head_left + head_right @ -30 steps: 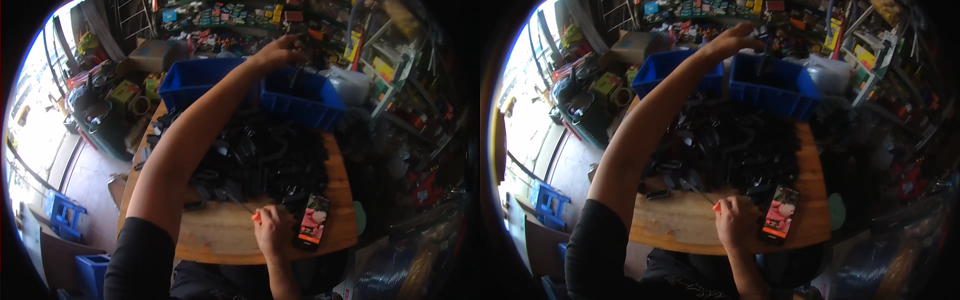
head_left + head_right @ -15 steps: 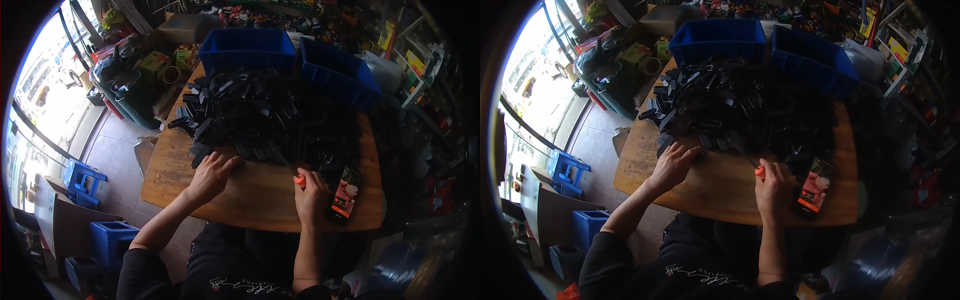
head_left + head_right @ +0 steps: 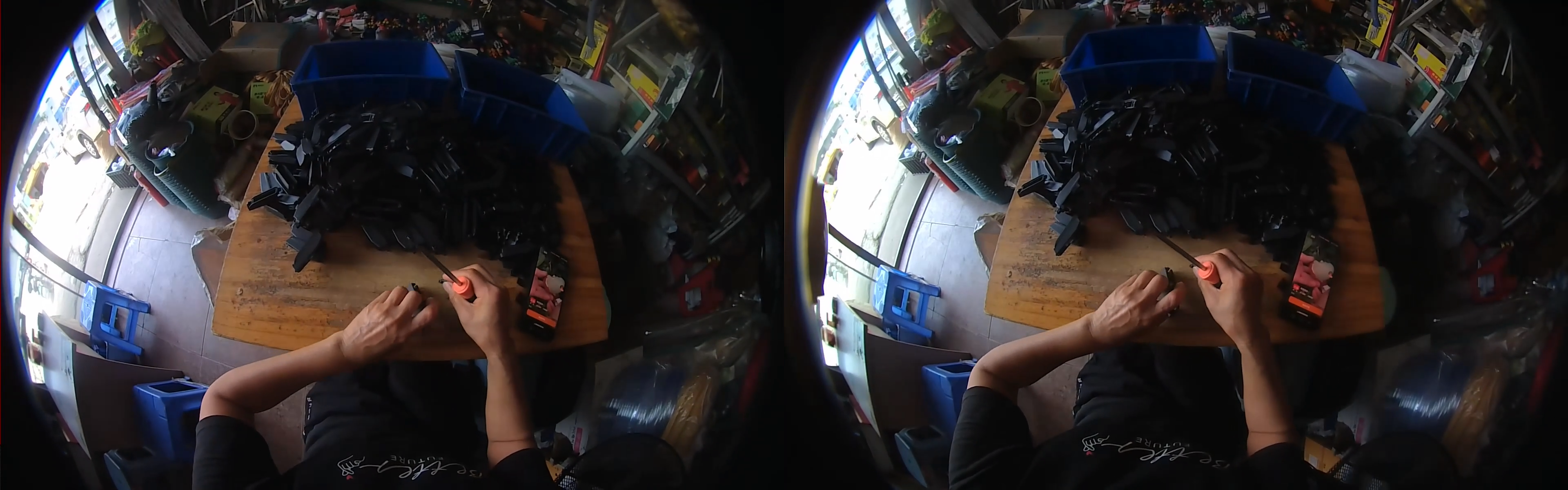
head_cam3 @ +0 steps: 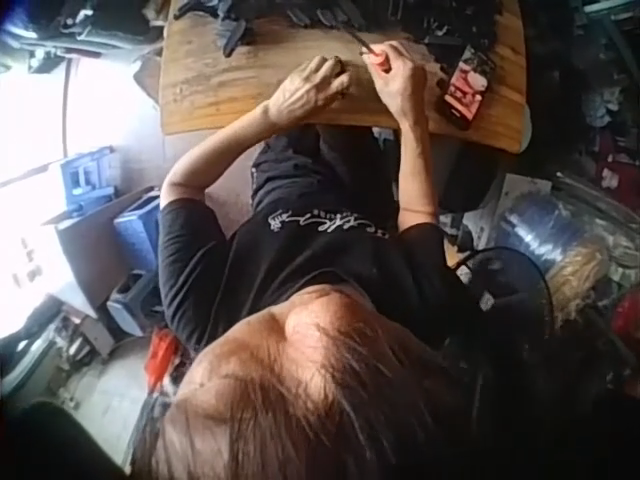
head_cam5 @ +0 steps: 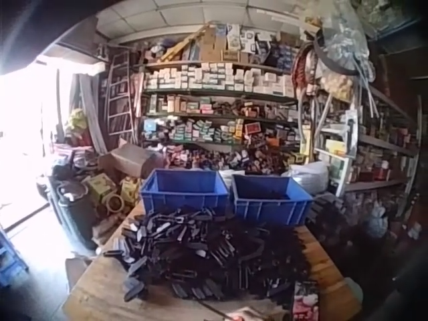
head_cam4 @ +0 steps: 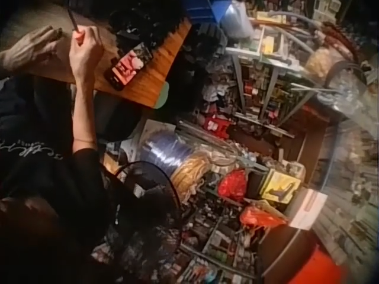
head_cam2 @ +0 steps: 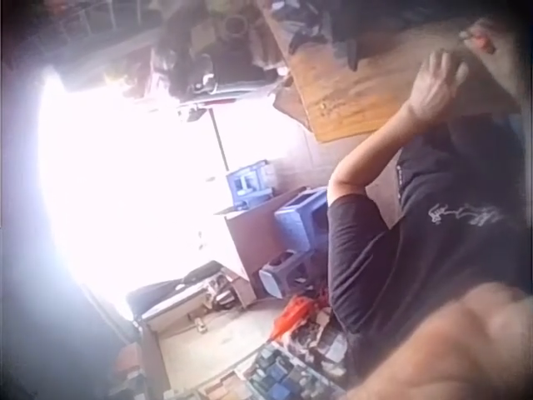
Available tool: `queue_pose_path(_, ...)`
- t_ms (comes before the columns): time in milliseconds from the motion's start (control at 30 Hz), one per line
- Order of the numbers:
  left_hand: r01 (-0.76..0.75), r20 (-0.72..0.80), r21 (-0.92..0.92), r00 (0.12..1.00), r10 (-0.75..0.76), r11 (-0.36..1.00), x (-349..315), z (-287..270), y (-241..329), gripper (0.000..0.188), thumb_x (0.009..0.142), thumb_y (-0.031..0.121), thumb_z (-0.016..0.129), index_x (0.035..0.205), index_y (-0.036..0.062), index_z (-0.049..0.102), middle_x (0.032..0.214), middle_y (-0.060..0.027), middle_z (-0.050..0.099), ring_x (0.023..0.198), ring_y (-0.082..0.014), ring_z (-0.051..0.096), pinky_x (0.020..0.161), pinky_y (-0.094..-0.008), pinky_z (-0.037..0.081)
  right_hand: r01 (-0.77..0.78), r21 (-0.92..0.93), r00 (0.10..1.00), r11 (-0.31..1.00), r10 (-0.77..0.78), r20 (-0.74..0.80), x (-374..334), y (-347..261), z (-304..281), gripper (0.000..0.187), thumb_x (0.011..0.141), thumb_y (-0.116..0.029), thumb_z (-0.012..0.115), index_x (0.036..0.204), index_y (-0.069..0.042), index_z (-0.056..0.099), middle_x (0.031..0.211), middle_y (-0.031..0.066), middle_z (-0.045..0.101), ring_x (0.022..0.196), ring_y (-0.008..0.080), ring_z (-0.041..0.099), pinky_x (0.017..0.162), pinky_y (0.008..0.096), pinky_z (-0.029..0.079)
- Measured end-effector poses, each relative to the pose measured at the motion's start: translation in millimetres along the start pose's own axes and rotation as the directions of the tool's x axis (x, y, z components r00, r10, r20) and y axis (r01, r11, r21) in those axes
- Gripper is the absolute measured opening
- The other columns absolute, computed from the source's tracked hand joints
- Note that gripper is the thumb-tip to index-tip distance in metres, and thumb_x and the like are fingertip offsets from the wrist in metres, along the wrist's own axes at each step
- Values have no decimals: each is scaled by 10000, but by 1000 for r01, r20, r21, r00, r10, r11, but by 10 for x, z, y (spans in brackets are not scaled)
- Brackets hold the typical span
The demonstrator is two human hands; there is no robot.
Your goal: Cleaning or deburring small black plastic components using a screwdriver as a scraping tool.
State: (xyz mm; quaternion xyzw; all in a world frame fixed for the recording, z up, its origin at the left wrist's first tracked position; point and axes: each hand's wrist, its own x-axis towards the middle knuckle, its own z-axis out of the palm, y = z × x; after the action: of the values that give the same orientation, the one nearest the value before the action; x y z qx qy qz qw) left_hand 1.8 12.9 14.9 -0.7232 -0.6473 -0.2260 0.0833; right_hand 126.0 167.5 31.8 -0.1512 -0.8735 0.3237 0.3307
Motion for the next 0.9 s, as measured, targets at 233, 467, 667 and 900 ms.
queue_pose_path(233,123,55,35,991,-125,992,-175,-181,171,504,817,263,642,1241,60,462,949,-79,503,850,-217,520,714,-334,416,25,-20,996,999,-23,90,108,-141,128,156,742,-1,681,887,-51,654,818,80,632,743,274,642,643,342,510)
queue_pose_path(467,119,-1,-43,993,-119,992,-236,-104,83,440,817,233,654,1190,55,504,1116,-132,535,1000,-279,558,810,-373,452,81,-25,971,996,-73,228,156,-197,251,142,749,-20,690,887,-45,671,831,69,641,745,238,648,638,326,507)
queue_pose_path(667,-16,-48,-138,999,10,990,-312,-12,36,369,769,146,564,1113,19,526,1162,-166,523,1091,-299,527,890,-380,452,294,-213,920,932,-215,328,186,-268,225,183,700,-13,684,876,-60,664,848,61,643,760,263,646,660,341,518)
queue_pose_path(900,-71,-68,-92,996,65,993,-358,-5,13,338,760,158,560,1053,-9,549,1224,-199,546,1175,-343,505,923,-393,462,66,-90,894,994,-19,448,372,-317,99,159,766,-123,741,858,-12,672,845,87,648,721,241,641,657,311,511)
